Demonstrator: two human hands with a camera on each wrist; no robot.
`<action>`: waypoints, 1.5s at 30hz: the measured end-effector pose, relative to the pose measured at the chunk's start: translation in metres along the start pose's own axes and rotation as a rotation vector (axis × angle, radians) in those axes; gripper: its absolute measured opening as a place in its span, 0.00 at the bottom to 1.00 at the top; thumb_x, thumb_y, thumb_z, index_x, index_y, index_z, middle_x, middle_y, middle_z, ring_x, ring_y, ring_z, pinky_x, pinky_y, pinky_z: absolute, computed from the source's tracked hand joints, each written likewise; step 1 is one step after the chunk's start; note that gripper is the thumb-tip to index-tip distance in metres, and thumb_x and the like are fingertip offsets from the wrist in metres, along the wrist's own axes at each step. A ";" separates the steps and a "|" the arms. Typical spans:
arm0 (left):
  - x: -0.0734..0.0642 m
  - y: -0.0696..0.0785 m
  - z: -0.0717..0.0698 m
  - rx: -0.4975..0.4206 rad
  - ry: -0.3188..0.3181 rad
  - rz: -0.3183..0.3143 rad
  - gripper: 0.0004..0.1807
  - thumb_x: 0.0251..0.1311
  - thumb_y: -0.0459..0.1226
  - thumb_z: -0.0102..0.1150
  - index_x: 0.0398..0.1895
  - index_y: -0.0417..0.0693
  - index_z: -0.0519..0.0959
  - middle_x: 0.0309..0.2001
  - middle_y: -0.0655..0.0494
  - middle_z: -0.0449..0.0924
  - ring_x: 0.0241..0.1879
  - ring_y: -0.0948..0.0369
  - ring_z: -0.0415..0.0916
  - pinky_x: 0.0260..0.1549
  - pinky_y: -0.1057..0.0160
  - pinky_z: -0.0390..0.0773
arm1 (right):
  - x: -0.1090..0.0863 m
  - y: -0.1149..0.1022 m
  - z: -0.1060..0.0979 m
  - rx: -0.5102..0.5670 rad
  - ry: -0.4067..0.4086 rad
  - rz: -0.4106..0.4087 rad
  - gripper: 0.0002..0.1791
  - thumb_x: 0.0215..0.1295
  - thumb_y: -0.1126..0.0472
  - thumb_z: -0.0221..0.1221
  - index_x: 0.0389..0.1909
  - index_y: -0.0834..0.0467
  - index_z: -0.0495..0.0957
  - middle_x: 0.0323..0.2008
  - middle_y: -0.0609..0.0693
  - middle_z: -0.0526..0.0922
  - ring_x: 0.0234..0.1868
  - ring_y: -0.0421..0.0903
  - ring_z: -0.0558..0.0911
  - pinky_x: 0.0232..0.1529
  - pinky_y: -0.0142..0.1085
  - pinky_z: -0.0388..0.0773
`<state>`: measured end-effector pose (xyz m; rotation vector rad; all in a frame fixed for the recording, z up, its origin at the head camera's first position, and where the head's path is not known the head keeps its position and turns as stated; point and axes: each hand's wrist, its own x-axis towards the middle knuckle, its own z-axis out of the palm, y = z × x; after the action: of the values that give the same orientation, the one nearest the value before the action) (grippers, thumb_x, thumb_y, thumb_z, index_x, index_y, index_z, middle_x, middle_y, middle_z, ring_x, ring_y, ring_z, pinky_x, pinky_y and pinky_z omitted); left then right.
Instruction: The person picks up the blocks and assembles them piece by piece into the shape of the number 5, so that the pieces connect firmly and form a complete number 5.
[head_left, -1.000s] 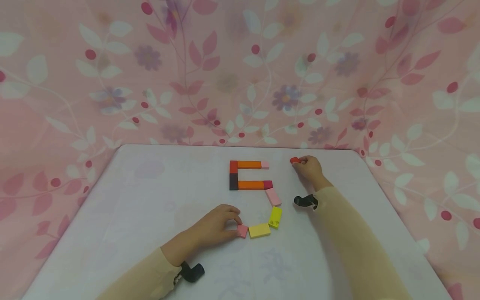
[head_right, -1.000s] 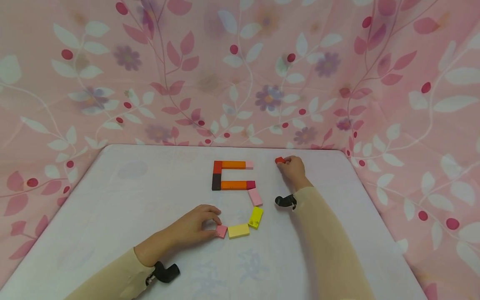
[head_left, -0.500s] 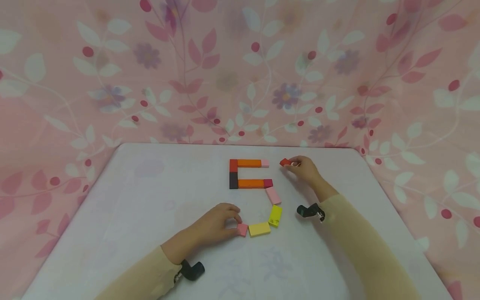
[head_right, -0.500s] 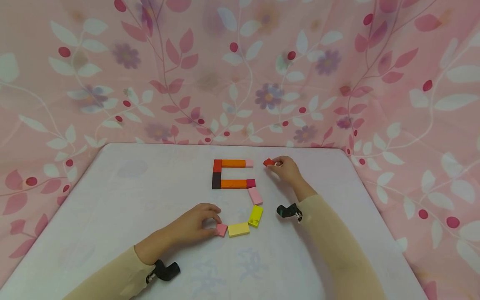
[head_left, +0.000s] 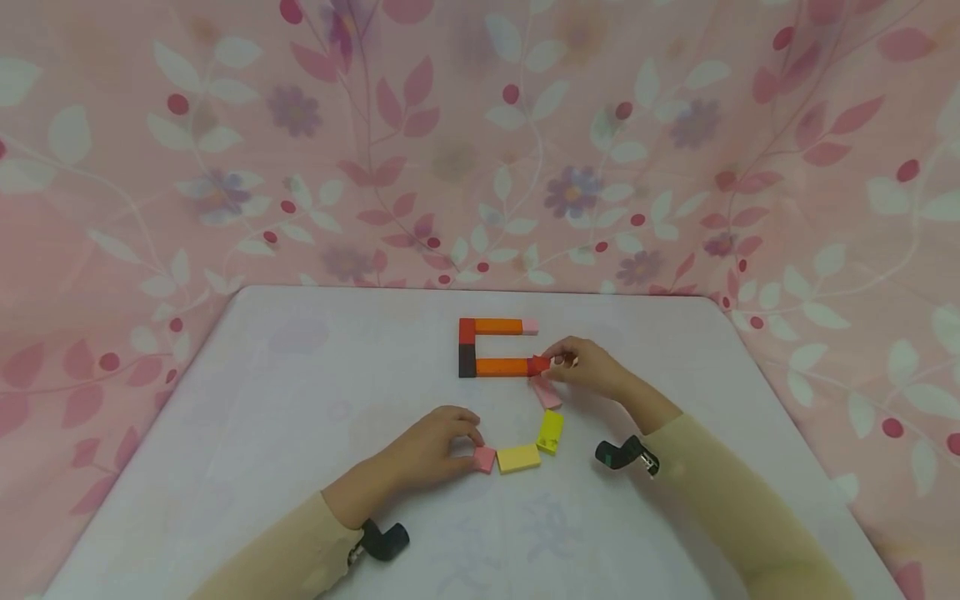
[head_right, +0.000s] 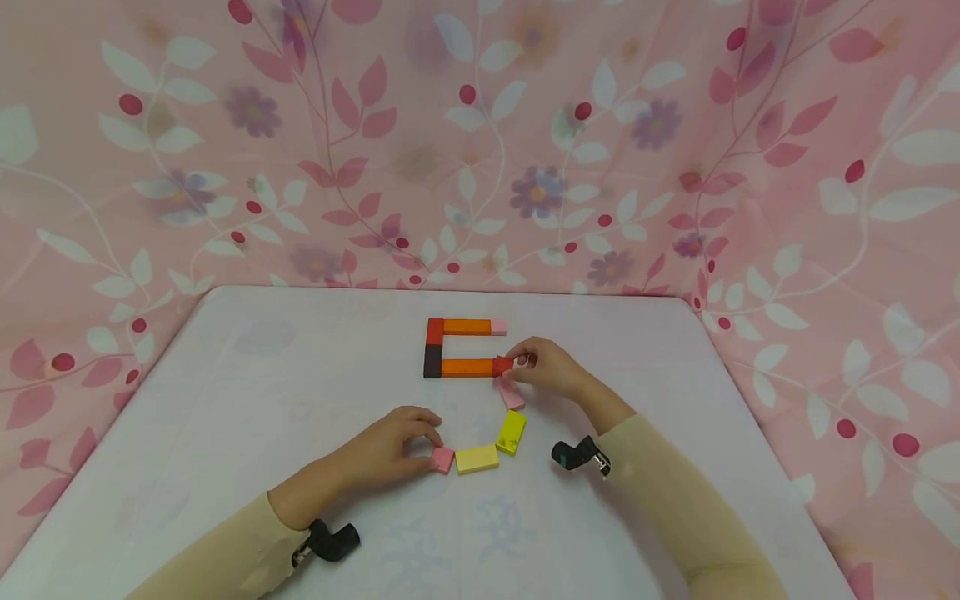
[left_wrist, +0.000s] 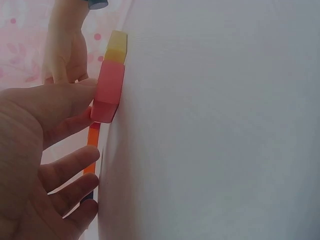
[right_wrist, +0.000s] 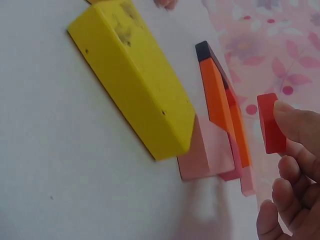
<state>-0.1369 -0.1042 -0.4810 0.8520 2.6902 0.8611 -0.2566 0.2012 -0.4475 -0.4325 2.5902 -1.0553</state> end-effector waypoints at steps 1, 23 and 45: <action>0.000 0.000 0.000 0.000 0.000 -0.001 0.09 0.62 0.46 0.68 0.44 0.61 0.85 0.61 0.57 0.76 0.66 0.55 0.67 0.65 0.51 0.70 | -0.001 -0.002 0.002 0.001 -0.022 -0.015 0.20 0.61 0.53 0.71 0.51 0.55 0.82 0.39 0.51 0.76 0.42 0.50 0.73 0.39 0.37 0.75; 0.001 0.002 -0.002 -0.011 -0.014 -0.008 0.10 0.62 0.46 0.68 0.45 0.61 0.85 0.61 0.57 0.76 0.65 0.56 0.67 0.65 0.51 0.70 | -0.014 -0.028 0.046 -0.053 -0.187 -0.173 0.18 0.59 0.50 0.72 0.48 0.48 0.82 0.39 0.44 0.78 0.42 0.46 0.74 0.44 0.37 0.77; 0.001 -0.004 0.002 -0.012 0.007 0.015 0.08 0.62 0.46 0.67 0.44 0.62 0.85 0.61 0.58 0.76 0.66 0.56 0.66 0.66 0.51 0.68 | -0.014 -0.031 0.073 -0.205 -0.187 -0.256 0.17 0.58 0.49 0.72 0.48 0.46 0.84 0.40 0.35 0.79 0.44 0.37 0.75 0.49 0.33 0.78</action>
<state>-0.1390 -0.1054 -0.4853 0.8689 2.6849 0.8844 -0.2106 0.1402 -0.4723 -0.8888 2.5288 -0.7811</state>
